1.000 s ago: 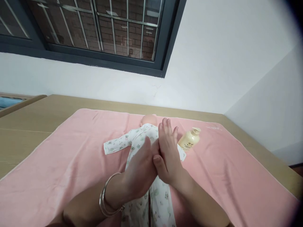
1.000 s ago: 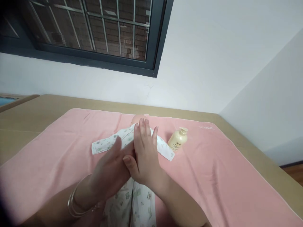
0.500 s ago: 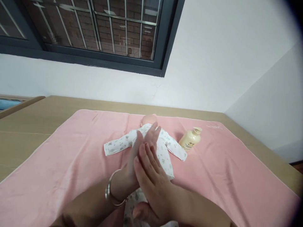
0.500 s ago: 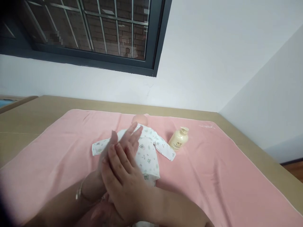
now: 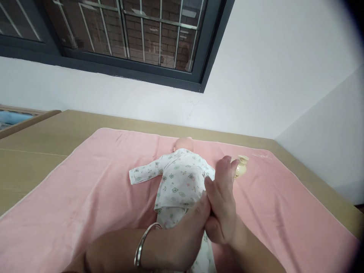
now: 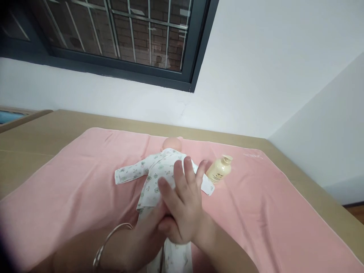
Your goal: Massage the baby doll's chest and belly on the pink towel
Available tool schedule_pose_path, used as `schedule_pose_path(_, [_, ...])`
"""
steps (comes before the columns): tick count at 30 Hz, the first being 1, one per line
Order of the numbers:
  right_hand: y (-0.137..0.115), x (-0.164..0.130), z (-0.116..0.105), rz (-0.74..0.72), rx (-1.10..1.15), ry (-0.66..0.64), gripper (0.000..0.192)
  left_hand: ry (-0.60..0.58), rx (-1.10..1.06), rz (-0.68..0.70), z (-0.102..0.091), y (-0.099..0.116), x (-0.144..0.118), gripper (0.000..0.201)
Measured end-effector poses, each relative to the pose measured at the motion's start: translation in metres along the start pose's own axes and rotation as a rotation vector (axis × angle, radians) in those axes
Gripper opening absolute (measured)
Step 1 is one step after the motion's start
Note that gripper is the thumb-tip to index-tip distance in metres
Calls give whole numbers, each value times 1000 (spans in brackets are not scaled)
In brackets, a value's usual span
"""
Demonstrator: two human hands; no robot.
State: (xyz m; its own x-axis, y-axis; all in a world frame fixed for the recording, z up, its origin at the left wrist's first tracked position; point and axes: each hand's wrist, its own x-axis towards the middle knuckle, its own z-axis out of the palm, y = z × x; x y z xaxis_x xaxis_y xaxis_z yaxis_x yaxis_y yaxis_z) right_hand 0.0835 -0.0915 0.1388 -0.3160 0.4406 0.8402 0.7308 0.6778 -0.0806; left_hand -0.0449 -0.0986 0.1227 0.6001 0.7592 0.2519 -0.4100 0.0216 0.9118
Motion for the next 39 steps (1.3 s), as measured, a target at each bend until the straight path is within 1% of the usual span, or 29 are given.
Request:
schedule_pose_path(2, [7, 3, 9, 32, 44, -36, 60, 49, -170, -83, 4, 16, 7, 52])
schedule_pose_path(3, [8, 3, 14, 49, 79, -69, 62, 86, -214, -80, 5, 24, 12, 55])
schedule_pose_path(4, [7, 2, 20, 65, 123, -116, 64, 143, -235, -51, 3, 31, 17, 55])
schedule_pose_path(6, [2, 0, 28, 93, 249, -247, 66, 291, -257, 51, -7, 45, 29, 53])
schedule_pose_path(8, [-4, -1, 33, 136, 423, -365, 64, 439, -260, 120, -23, 52, 42, 54])
schedule_pose_path(9, [-6, -2, 35, 169, 514, -396, 60, 490, -251, 135, -32, 53, 49, 53])
schedule_pose_path(11, [-4, -2, 39, 266, 664, -394, 51, 585, -211, 149, -50, 47, 63, 50])
schedule_pose_path(13, [6, -3, 48, 412, 724, -355, 43, 652, -135, 118, -67, 32, 79, 45])
schedule_pose_path(15, [22, -6, 62, 582, 659, -326, 41, 700, 16, 121, -83, 9, 94, 41])
schedule_pose_path(16, [30, -8, 71, 657, 580, -309, 41, 736, 129, 124, -91, -4, 101, 40])
schedule_pose_path(17, [38, -11, 81, 699, 485, -308, 43, 761, 255, 105, -98, -17, 107, 40])
schedule_pose_path(18, [46, -13, 90, 697, 386, -347, 45, 761, 382, 80, -105, -30, 112, 37])
schedule_pose_path(19, [52, -16, 99, 653, 287, -395, 46, 746, 508, 67, -112, -42, 116, 32])
schedule_pose_path(21, [60, -21, 111, 549, 135, -456, 51, 673, 788, 91, -121, -62, 121, 25])
schedule_pose_path(23, [65, -26, 117, 486, 58, -478, 54, 656, 902, 120, -127, -77, 122, 22])
schedule_pose_path(25, [70, -32, 117, 469, 35, -489, 55, 663, 958, 147, -130, -85, 120, 21])
schedule_pose_path(27, [78, -39, 114, 481, 25, -496, 50, 665, 1007, 164, -131, -90, 119, 22])
schedule_pose_path(30, [90, -52, 110, 556, -1, -470, 47, 655, 1056, 178, -133, -93, 116, 25])
schedule_pose_path(32, [90, -60, 107, 611, -60, -441, 52, 638, 1077, 189, -133, -94, 115, 25])
schedule_pose_path(34, [83, -64, 106, 623, -147, -433, 54, 628, 1108, 207, -133, -96, 113, 23])
schedule_pose_path(36, [69, -62, 107, 554, -201, -458, 51, 637, 1132, 227, -134, -97, 112, 21])
schedule_pose_path(39, [54, -52, 109, 378, -162, -527, 52, 647, 1119, 243, -136, -98, 111, 22])
